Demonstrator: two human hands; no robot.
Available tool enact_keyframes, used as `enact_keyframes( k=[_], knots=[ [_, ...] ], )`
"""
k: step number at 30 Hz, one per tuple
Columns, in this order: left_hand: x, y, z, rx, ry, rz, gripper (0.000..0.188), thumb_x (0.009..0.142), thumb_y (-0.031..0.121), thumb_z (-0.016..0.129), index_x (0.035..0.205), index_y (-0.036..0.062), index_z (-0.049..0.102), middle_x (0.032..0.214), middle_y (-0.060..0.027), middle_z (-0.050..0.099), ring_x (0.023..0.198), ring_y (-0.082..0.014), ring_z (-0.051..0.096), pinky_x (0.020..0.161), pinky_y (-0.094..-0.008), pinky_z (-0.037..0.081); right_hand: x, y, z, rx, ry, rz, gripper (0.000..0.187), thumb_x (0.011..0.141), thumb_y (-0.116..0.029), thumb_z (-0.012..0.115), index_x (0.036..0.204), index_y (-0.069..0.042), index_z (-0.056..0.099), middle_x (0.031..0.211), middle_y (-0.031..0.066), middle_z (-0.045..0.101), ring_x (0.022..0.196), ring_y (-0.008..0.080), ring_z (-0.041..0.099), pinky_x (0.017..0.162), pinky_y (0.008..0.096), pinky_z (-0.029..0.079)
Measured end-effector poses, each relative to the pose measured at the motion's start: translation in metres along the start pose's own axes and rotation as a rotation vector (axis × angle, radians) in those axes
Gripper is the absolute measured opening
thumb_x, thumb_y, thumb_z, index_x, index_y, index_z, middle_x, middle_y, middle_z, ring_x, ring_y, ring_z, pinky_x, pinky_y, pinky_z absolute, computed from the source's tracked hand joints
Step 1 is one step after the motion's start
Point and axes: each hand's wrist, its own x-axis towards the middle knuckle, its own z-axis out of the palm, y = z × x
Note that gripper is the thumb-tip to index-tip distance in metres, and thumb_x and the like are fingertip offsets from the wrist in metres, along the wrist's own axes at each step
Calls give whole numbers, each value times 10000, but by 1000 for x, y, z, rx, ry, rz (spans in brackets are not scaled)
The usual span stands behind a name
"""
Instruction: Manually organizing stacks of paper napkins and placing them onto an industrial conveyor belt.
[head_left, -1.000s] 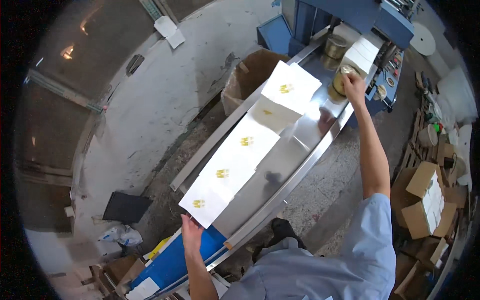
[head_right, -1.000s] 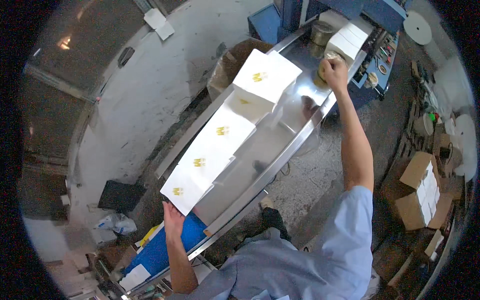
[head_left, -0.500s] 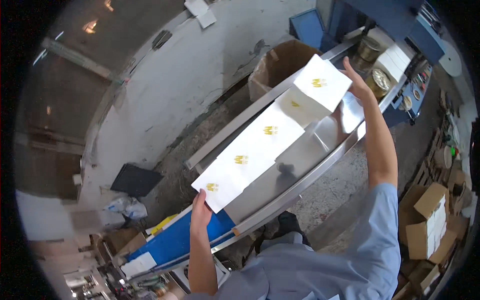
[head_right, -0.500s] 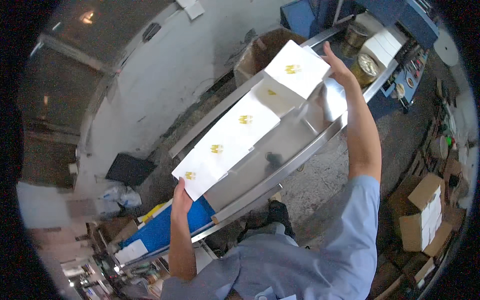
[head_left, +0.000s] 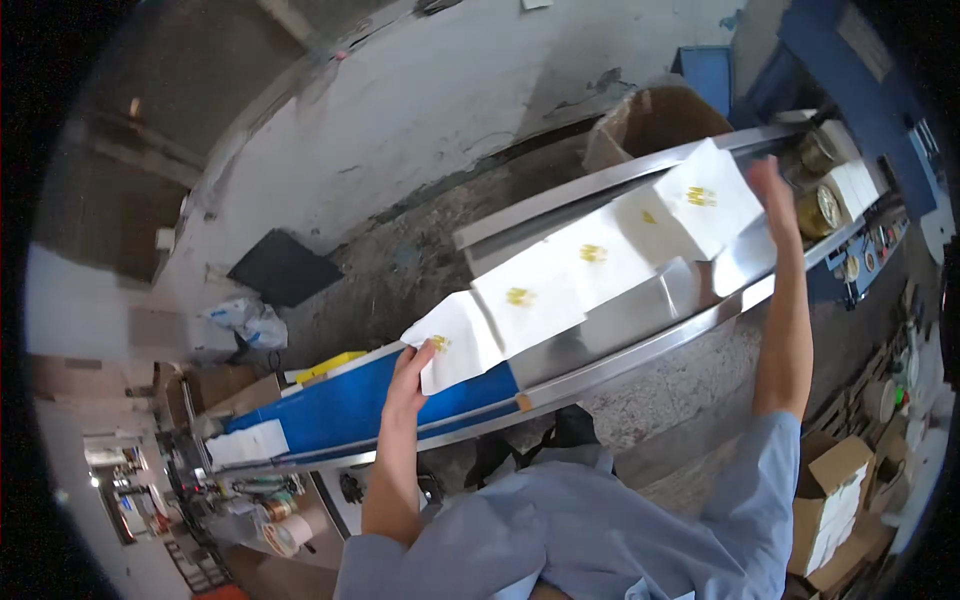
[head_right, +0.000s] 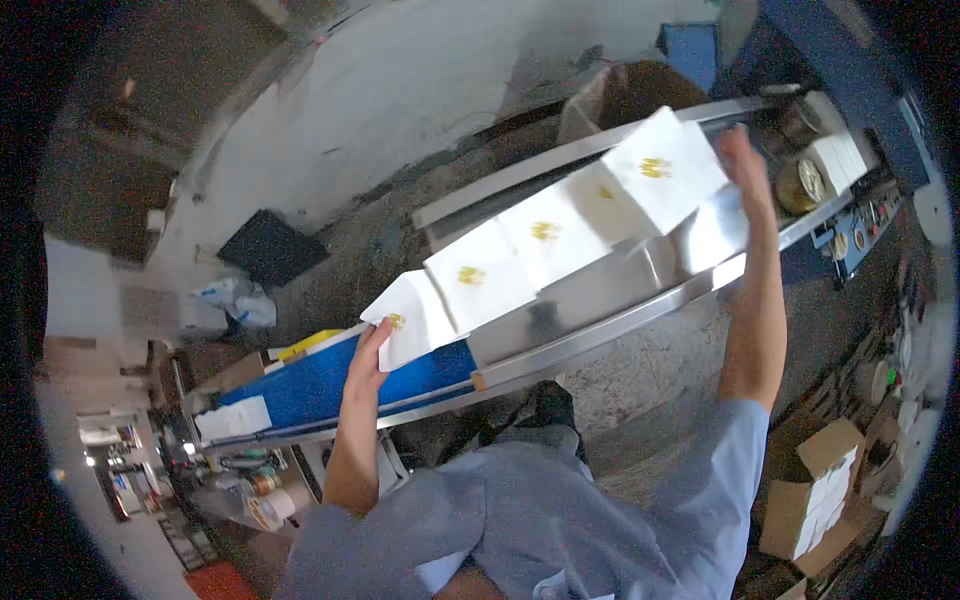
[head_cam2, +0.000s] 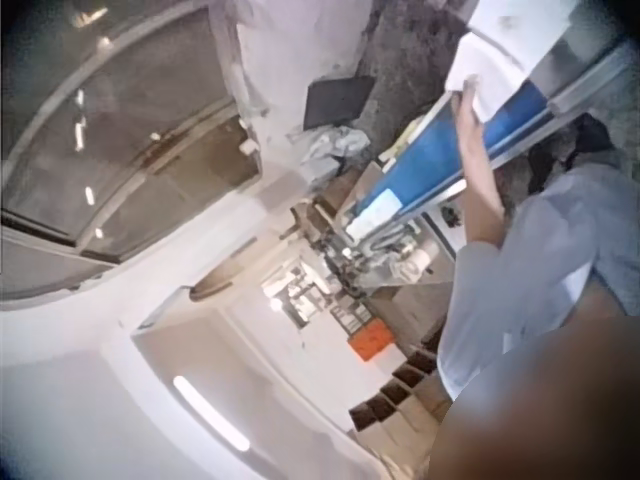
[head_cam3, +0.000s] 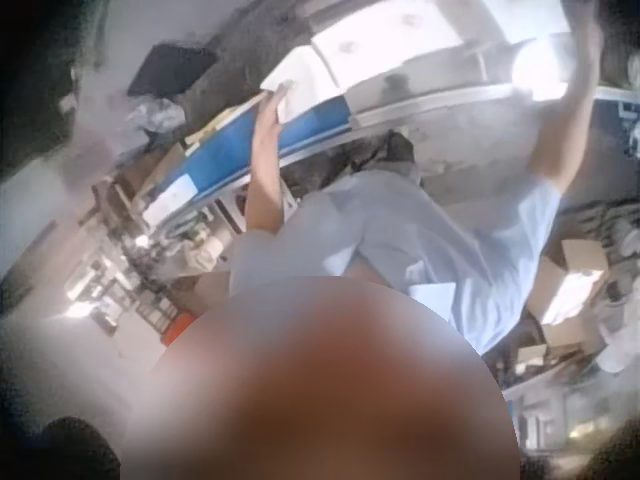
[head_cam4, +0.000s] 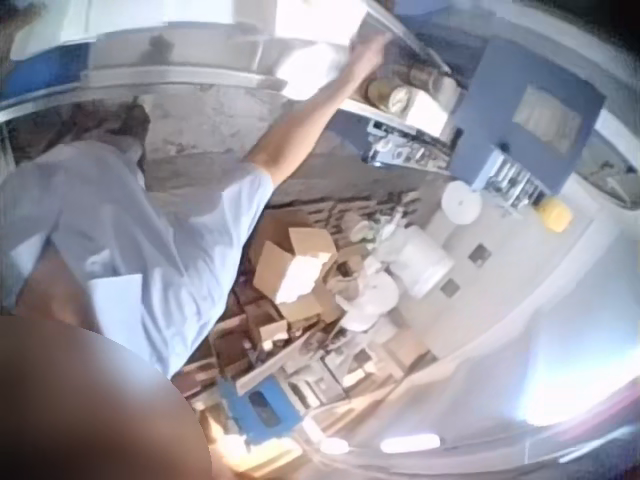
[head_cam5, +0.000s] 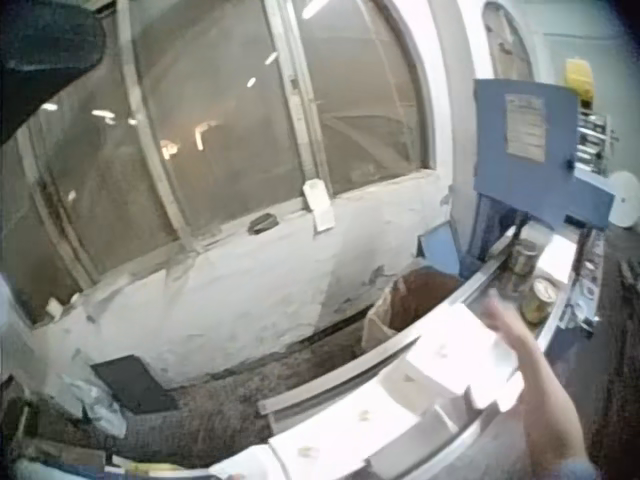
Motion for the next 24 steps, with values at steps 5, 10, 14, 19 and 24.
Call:
enact_keyframes(
  k=[5,10,14,19,24],
  knots=[
    [-33,6,-77,-155,29,83,466,898,221,667,1269,-9,503,1156,-118,629,1025,-203,638,865,-326,528,-134,-107,26,380,439,-525,253,949,-116,591,1163,15,622,1041,122,675,919,189,648,779,297,531],
    [-76,31,-221,-264,2,109,496,876,234,689,1275,1,506,1139,-100,638,1002,-185,649,847,-308,536,-348,-167,222,186,46,-391,177,872,-88,683,1030,-10,663,913,79,686,824,160,636,765,291,517],
    [-92,55,-329,-235,-123,104,504,871,210,697,1280,-8,499,1144,-97,637,1021,-184,643,853,-318,541,-468,-118,426,372,-497,-171,140,844,-7,678,980,-24,650,826,23,644,736,96,592,676,238,494],
    [-128,65,-489,-168,-18,103,532,850,173,720,1293,-14,493,1175,-115,622,1040,-200,632,869,-332,530,-586,-85,635,137,-970,220,153,912,-149,645,1007,-38,689,816,17,627,700,96,569,629,253,496],
    [-159,70,-616,-84,101,123,591,824,215,746,1302,-24,494,1162,-119,630,1040,-199,628,899,-326,502,-630,-82,787,136,-892,207,308,943,-273,587,720,-61,575,585,33,521,491,142,501,455,289,406]
  ],
)
